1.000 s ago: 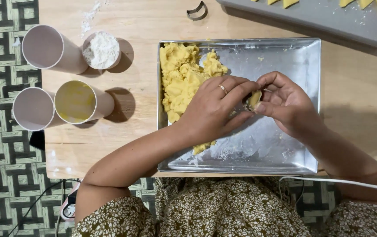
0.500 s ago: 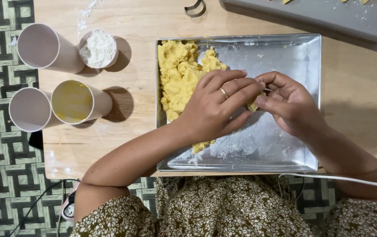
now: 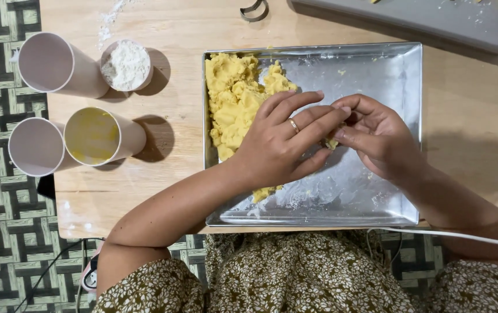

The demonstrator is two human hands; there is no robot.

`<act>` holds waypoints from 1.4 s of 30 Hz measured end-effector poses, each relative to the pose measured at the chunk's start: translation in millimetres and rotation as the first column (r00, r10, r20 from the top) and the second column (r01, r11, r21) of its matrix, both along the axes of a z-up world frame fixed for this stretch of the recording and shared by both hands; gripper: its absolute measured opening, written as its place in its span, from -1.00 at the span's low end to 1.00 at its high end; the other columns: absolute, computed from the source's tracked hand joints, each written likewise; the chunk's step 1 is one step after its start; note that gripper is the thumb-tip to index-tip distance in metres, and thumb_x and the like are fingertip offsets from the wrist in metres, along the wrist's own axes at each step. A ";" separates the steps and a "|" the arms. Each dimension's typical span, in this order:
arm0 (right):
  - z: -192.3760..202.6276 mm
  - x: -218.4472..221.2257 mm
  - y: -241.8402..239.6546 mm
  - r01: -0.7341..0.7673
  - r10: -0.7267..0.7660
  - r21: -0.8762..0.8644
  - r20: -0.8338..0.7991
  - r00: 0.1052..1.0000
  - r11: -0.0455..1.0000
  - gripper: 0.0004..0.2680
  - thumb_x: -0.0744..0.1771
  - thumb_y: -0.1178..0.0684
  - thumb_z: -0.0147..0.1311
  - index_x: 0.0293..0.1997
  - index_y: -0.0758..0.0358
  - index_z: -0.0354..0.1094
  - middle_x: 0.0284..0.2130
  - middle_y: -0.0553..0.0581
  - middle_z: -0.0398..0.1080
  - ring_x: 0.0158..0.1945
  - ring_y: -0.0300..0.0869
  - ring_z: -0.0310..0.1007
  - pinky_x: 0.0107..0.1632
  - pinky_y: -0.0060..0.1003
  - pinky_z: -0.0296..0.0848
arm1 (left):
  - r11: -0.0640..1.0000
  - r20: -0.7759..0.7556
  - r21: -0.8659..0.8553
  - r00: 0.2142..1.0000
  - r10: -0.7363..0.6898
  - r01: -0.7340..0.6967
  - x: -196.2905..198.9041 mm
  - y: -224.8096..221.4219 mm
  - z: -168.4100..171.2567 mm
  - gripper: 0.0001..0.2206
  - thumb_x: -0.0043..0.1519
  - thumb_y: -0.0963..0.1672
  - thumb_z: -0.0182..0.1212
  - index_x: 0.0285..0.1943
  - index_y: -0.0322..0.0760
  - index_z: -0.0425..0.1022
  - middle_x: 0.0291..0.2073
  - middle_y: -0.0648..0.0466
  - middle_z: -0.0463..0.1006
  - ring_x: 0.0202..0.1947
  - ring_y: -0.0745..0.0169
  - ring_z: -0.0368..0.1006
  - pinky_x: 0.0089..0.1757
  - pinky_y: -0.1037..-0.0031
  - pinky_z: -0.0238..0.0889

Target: The person is preparing cookies by flattening small pieces of dough on a tray and using a heart-shaped cookie cutter to create individual pieces.

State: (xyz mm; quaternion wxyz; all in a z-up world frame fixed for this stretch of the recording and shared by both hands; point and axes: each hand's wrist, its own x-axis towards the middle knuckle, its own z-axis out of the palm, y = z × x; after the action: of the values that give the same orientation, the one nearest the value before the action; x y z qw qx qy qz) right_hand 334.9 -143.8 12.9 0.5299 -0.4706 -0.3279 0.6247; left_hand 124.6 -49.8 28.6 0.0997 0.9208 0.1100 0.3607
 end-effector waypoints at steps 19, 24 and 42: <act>0.3 -3.1 -0.1 -0.026 0.026 0.025 0.025 0.999 0.999 -0.79 0.34 0.37 0.03 0.06 0.34 0.30 -0.29 0.12 0.38 -0.21 -0.20 0.46 -0.06 -0.41 0.48 | 0.999 0.020 0.027 1.000 -0.019 0.018 0.8 -0.5 5.6 -0.70 0.38 -0.05 0.15 0.23 -0.24 0.45 0.10 0.02 0.57 0.20 -0.09 0.46 0.13 0.08 0.30; -2.3 -1.0 -0.8 -0.037 0.037 0.030 -0.002 0.999 0.999 -0.78 0.34 0.36 0.00 0.09 0.32 0.30 -0.30 0.11 0.37 -0.24 -0.22 0.43 -0.10 -0.40 0.45 | 0.999 0.035 0.040 0.999 0.000 -0.002 2.0 0.5 4.2 -0.70 0.37 -0.04 0.19 0.21 -0.22 0.47 0.09 0.04 0.59 0.19 -0.07 0.46 0.12 0.11 0.29; 1.1 -7.3 0.1 -0.024 0.016 0.061 0.135 0.991 0.998 -0.81 0.36 0.36 0.00 0.08 0.39 0.33 -0.24 0.13 0.43 -0.18 -0.23 0.48 -0.05 -0.42 0.52 | 0.996 0.050 0.088 0.998 0.026 -0.031 3.1 -1.7 6.5 -0.72 0.34 -0.05 0.26 0.14 -0.23 0.52 0.03 0.03 0.61 0.16 -0.07 0.47 0.12 0.11 0.28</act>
State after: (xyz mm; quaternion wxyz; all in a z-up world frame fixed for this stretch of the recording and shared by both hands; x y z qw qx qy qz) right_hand 327.6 -143.7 14.0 0.5148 -0.4914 -0.3869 0.5864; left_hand 127.6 -51.5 35.1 0.0564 0.9135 0.1046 0.3892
